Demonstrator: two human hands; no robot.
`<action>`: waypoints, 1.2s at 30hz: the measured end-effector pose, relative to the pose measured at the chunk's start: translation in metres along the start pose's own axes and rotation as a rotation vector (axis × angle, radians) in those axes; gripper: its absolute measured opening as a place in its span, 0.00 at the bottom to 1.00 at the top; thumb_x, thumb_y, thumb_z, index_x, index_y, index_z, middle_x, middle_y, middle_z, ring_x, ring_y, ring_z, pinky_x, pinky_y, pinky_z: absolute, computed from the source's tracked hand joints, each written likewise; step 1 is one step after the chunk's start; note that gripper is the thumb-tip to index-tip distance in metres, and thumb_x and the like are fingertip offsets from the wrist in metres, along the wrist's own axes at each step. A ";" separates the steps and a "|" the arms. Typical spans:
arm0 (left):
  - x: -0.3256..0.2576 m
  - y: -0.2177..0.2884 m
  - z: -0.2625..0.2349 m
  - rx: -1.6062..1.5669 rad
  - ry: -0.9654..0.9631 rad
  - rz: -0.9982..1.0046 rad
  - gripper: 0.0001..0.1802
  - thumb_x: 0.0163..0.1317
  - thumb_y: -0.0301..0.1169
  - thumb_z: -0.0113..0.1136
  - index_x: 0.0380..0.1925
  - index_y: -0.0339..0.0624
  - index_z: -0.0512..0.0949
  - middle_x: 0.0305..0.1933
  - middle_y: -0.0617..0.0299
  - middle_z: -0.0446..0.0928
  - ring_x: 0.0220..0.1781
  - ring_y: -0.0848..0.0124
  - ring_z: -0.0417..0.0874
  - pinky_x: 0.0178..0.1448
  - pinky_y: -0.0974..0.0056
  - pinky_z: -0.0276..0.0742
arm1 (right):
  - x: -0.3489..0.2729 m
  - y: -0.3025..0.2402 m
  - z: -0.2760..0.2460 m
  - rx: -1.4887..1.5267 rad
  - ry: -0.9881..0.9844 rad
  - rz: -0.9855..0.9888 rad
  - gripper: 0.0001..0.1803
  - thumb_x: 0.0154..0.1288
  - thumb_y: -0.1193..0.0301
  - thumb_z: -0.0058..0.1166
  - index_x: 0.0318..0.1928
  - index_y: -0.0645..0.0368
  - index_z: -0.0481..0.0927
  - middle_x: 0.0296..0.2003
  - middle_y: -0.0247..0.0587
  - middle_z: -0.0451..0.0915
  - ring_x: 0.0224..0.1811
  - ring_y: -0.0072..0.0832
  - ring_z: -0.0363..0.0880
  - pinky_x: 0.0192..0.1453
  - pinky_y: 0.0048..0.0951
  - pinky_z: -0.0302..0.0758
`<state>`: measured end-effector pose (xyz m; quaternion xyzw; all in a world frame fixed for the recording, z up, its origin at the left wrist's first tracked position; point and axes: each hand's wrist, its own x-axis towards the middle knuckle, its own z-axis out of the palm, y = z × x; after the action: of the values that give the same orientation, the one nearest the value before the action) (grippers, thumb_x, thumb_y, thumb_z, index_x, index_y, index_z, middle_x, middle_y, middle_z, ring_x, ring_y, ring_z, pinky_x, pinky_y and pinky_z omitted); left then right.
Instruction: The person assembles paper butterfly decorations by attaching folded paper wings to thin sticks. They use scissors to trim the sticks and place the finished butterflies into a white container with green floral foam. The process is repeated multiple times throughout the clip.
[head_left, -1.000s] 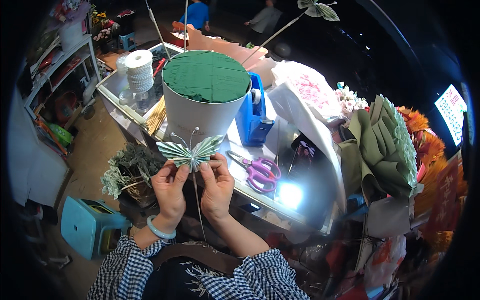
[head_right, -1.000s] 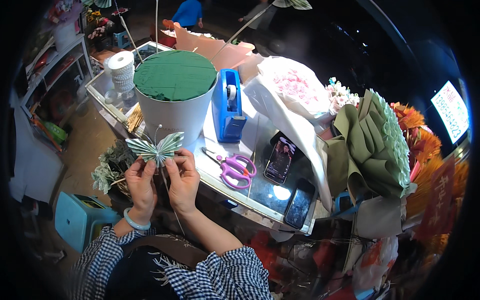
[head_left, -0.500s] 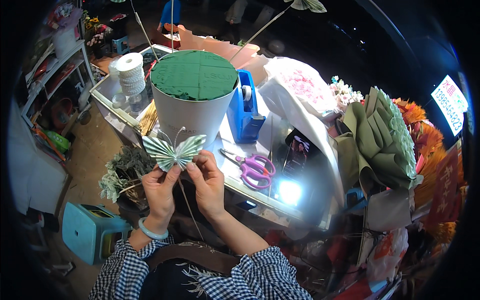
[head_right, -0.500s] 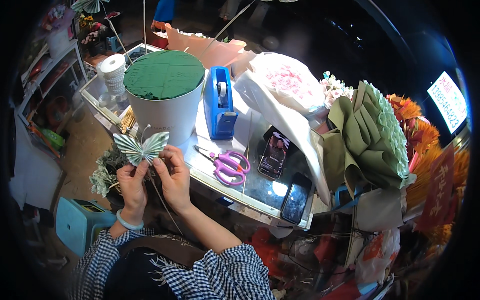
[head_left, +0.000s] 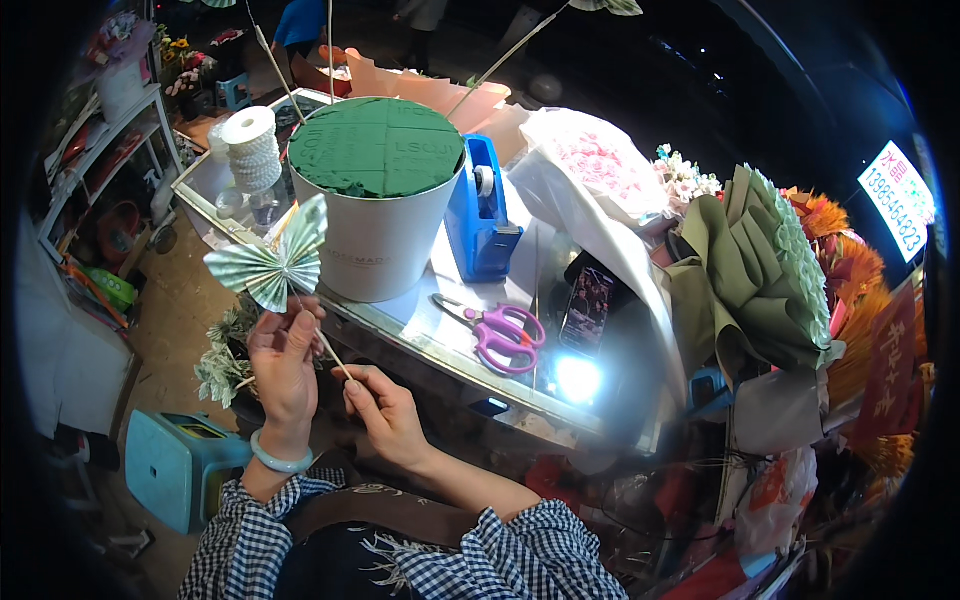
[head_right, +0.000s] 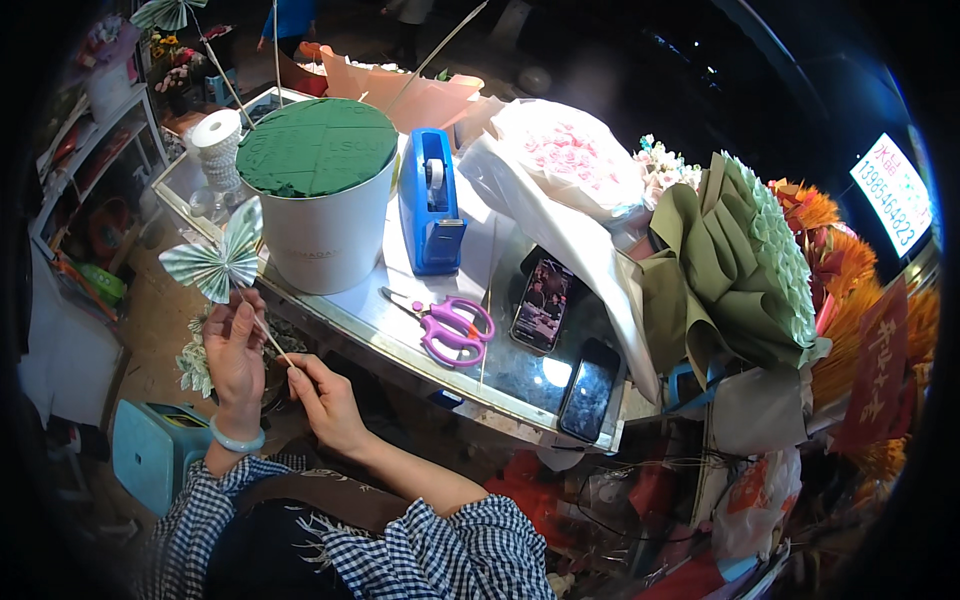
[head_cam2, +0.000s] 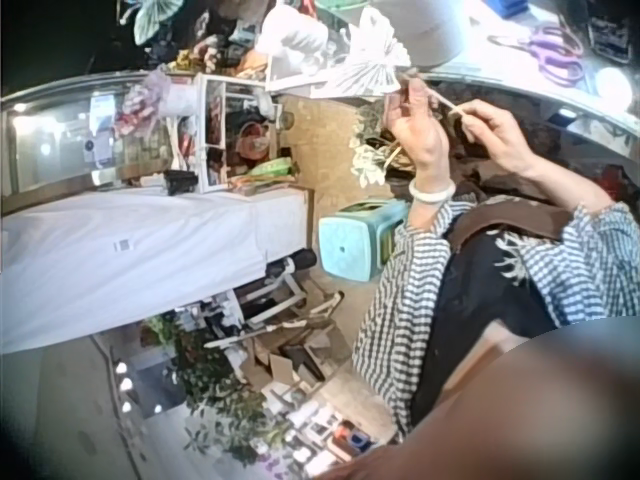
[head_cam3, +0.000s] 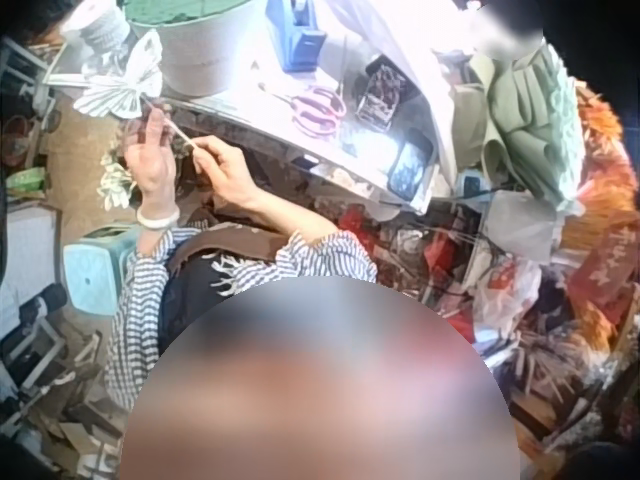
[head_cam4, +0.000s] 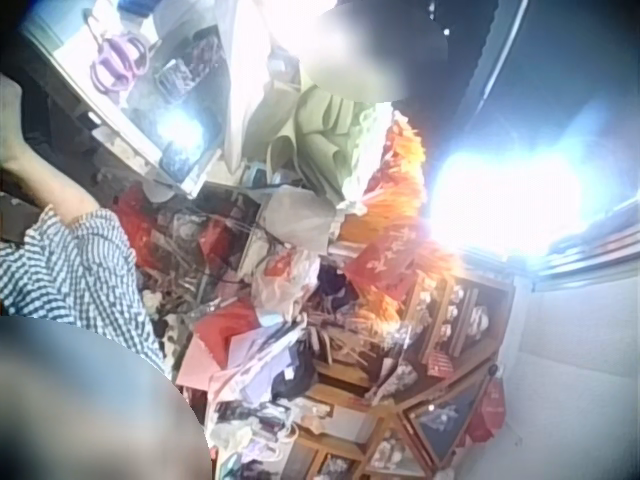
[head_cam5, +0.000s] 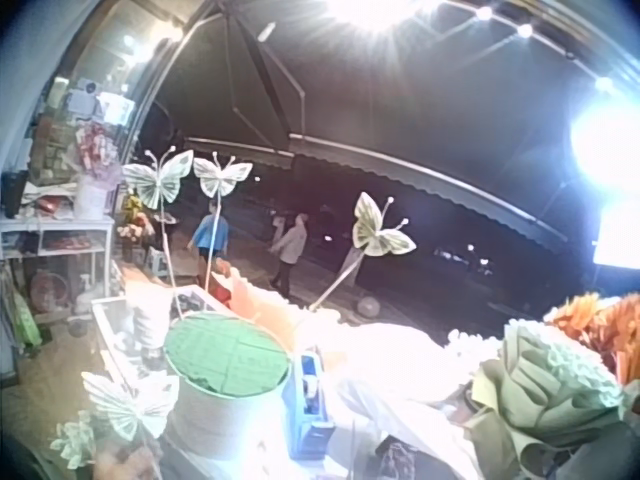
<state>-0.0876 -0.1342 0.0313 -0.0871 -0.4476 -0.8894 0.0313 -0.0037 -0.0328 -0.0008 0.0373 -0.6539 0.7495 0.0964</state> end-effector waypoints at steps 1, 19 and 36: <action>-0.001 0.003 -0.003 -0.002 -0.092 -0.069 0.09 0.60 0.30 0.61 0.37 0.37 0.78 0.35 0.59 0.78 0.27 0.81 0.72 0.30 0.77 0.66 | 0.001 -0.001 -0.001 -0.010 0.013 -0.014 0.12 0.70 0.72 0.43 0.49 0.66 0.73 0.23 0.30 0.68 0.26 0.15 0.65 0.32 0.16 0.64; -0.004 0.006 -0.003 -0.413 -0.277 -0.128 0.10 0.62 0.33 0.58 0.36 0.36 0.76 0.32 0.62 0.71 0.26 0.81 0.66 0.29 0.78 0.63 | -0.003 -0.016 -0.001 0.042 -0.081 -0.029 0.12 0.70 0.72 0.43 0.48 0.65 0.74 0.23 0.31 0.70 0.26 0.16 0.67 0.33 0.17 0.66; 0.000 0.008 -0.015 -0.152 -0.523 -0.175 0.15 0.54 0.36 0.67 0.28 0.33 0.77 0.26 0.59 0.73 0.21 0.78 0.70 0.26 0.76 0.66 | -0.006 -0.029 -0.012 0.041 -0.153 0.034 0.12 0.70 0.72 0.43 0.49 0.66 0.73 0.26 0.31 0.71 0.29 0.15 0.68 0.37 0.17 0.67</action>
<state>-0.0880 -0.1508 0.0293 -0.2766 -0.3781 -0.8672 -0.1689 0.0085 -0.0179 0.0246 0.0853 -0.6444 0.7592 0.0329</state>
